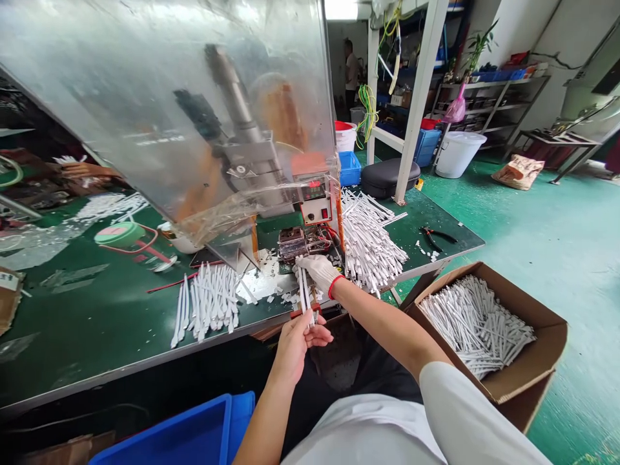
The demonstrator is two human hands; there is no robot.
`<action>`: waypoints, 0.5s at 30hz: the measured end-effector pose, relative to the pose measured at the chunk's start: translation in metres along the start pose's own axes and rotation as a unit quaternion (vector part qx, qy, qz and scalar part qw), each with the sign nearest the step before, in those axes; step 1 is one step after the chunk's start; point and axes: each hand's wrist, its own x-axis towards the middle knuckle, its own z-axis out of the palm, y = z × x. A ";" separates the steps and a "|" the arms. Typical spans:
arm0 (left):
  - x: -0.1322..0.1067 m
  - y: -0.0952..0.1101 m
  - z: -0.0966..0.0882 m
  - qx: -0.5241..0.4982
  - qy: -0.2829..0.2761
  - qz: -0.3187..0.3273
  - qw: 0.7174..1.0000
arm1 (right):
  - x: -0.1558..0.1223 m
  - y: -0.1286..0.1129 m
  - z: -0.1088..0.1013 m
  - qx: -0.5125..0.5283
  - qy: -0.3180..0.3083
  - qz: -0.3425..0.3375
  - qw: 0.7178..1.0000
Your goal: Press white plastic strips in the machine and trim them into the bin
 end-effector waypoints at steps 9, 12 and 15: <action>-0.040 -0.024 -0.024 0.166 -0.013 0.052 0.985 | -0.052 -0.011 -0.014 0.145 -0.026 -0.053 0.988; -0.055 -0.020 -0.022 0.211 0.032 0.084 0.973 | -0.064 -0.006 -0.008 0.221 0.013 -0.091 0.971; -0.065 -0.016 -0.022 0.187 0.047 0.034 0.981 | -0.071 0.001 0.007 0.265 0.051 -0.117 0.956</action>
